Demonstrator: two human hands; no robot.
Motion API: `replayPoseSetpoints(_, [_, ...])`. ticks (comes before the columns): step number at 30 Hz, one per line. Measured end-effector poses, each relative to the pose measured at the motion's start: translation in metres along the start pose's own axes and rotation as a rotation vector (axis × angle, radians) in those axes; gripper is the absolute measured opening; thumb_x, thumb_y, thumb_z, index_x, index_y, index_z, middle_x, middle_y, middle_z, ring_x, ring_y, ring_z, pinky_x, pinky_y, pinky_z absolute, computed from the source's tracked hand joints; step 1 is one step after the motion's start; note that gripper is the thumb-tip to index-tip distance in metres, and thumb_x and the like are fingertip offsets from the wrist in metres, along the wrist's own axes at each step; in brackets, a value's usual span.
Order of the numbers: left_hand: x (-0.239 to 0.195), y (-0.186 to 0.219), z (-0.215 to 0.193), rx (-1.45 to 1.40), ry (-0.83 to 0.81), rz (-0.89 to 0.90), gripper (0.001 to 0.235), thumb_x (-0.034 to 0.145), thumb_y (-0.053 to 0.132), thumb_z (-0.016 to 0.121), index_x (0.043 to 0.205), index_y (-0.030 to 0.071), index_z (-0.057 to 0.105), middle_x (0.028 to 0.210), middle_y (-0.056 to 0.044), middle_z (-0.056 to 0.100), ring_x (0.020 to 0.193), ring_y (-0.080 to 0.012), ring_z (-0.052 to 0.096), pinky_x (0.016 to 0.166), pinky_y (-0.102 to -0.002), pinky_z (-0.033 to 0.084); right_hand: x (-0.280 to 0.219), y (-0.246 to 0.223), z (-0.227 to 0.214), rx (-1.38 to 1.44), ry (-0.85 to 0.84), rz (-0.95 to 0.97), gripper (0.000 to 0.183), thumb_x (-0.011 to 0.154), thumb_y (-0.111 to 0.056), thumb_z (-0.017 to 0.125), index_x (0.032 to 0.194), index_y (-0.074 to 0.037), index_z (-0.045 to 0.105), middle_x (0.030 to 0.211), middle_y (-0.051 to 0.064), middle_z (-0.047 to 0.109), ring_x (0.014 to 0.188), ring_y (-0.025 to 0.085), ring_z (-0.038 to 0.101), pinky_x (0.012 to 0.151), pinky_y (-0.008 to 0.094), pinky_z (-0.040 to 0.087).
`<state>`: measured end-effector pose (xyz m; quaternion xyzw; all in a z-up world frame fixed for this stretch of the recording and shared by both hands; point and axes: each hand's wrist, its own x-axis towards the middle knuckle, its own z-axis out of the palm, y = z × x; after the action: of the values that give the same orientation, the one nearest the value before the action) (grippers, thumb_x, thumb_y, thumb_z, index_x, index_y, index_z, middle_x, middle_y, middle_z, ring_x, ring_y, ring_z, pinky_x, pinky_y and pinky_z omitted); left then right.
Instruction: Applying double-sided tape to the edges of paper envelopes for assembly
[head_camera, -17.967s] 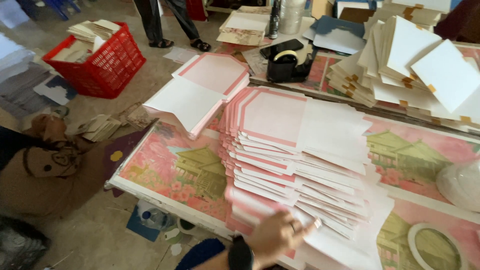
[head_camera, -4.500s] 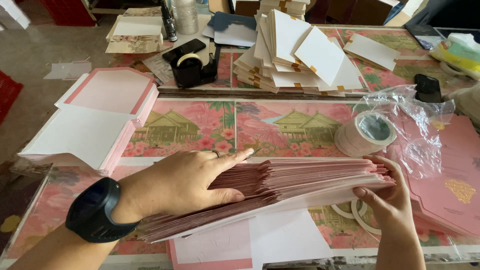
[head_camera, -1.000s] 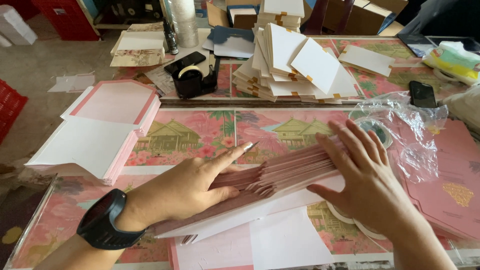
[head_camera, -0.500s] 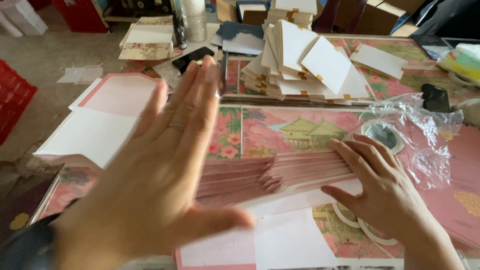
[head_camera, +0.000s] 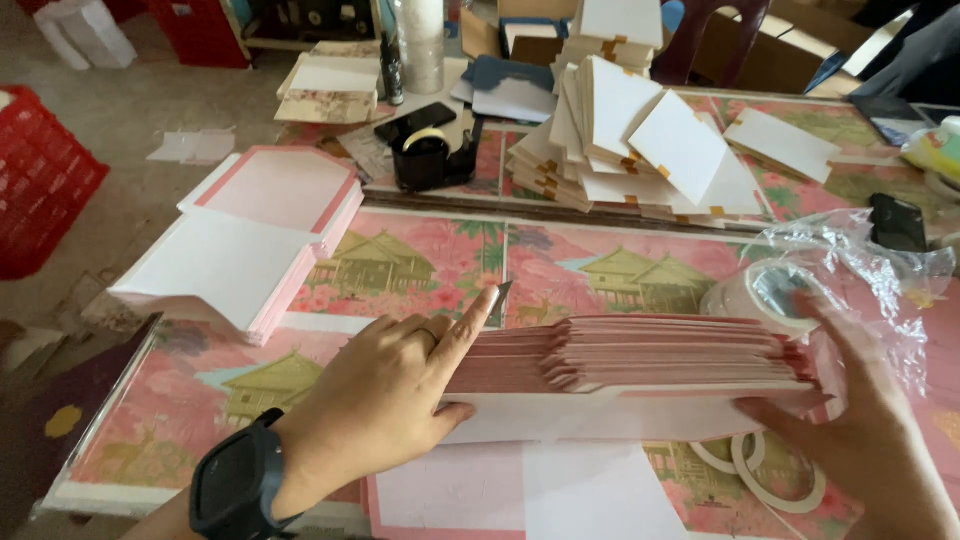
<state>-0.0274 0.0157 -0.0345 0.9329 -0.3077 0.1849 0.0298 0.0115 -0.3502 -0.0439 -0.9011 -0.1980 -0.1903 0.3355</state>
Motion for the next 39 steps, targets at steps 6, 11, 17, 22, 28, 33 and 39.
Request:
replayPoseSetpoints(6, [-0.021,0.009,-0.016,0.055,0.123,-0.051,0.109,0.062,0.044,0.084,0.144,0.002,0.026,0.116,-0.011,0.054,0.106,-0.0259,0.052,0.092,-0.043,0.037,-0.026,0.043,0.029,0.647,0.061,0.646,0.086,0.055,-0.006,0.058,0.139,0.001,0.043,0.123,0.017,0.055,0.116,0.027,0.051,0.097,0.039,0.040])
replayPoseSetpoints(11, [-0.078,-0.002,0.020,-0.546,0.481,-0.436,0.121,0.063,0.049,0.067,0.148,-0.001,-0.004,0.158,-0.019,-0.005,0.150,-0.0315,0.000,0.122,-0.044,0.006,-0.041,0.048,0.042,0.709,0.290,0.646,0.100,0.063,0.007,0.041,0.158,-0.016,0.021,0.125,0.019,0.035,0.109,0.030,0.039,0.091,0.044,0.036])
replayPoseSetpoints(17, [-0.063,0.012,0.044,-1.419,0.621,-0.126,0.081,0.101,0.053,0.047,0.148,0.004,0.003,0.144,-0.028,0.037,0.140,-0.0382,0.035,0.118,-0.052,0.028,-0.049,0.074,0.062,0.889,0.005,0.051,0.078,0.070,-0.044,0.072,0.131,-0.003,0.047,0.126,0.013,0.059,0.121,0.027,0.058,0.105,0.045,0.051])
replayPoseSetpoints(22, [-0.069,0.003,0.054,-1.503,0.582,-0.017,0.071,0.103,0.049,0.054,0.151,0.019,0.012,0.141,-0.030,0.041,0.135,-0.0380,0.042,0.115,-0.050,0.035,-0.078,0.139,0.076,1.063,0.058,0.350,0.055,0.066,-0.015,0.076,0.114,0.004,0.057,0.103,0.016,0.065,0.104,0.030,0.062,0.092,0.043,0.049])
replayPoseSetpoints(28, [-0.064,-0.007,0.107,-1.714,1.050,-0.638,0.068,0.093,0.026,0.038,0.150,0.006,0.007,0.139,-0.022,0.039,0.134,-0.0332,0.037,0.112,-0.051,0.032,-0.079,0.132,0.082,0.959,0.134,0.399,0.049,0.067,-0.021,0.074,0.106,0.002,0.056,0.080,0.008,0.053,0.079,0.019,0.049,0.072,0.035,0.034])
replayPoseSetpoints(33, [-0.089,-0.018,0.134,-1.537,0.926,-0.494,0.126,0.068,0.084,0.058,0.148,0.009,-0.004,0.154,-0.023,0.010,0.145,-0.0328,0.010,0.116,-0.045,0.012,-0.075,0.125,0.088,0.867,0.194,0.452,0.045,0.067,-0.027,0.073,0.099,0.000,0.056,0.060,0.001,0.042,0.057,0.010,0.036,0.055,0.028,0.020])
replayPoseSetpoints(39, [-0.088,-0.005,0.107,-1.476,0.796,-0.486,0.117,0.066,0.077,0.062,0.143,0.008,0.005,0.147,-0.020,0.019,0.136,-0.0293,0.021,0.112,-0.042,0.020,-0.072,0.115,0.083,0.840,0.240,0.581,0.051,0.065,-0.019,0.069,0.107,0.004,0.052,0.073,0.008,0.045,0.070,0.016,0.040,0.066,0.031,0.025])
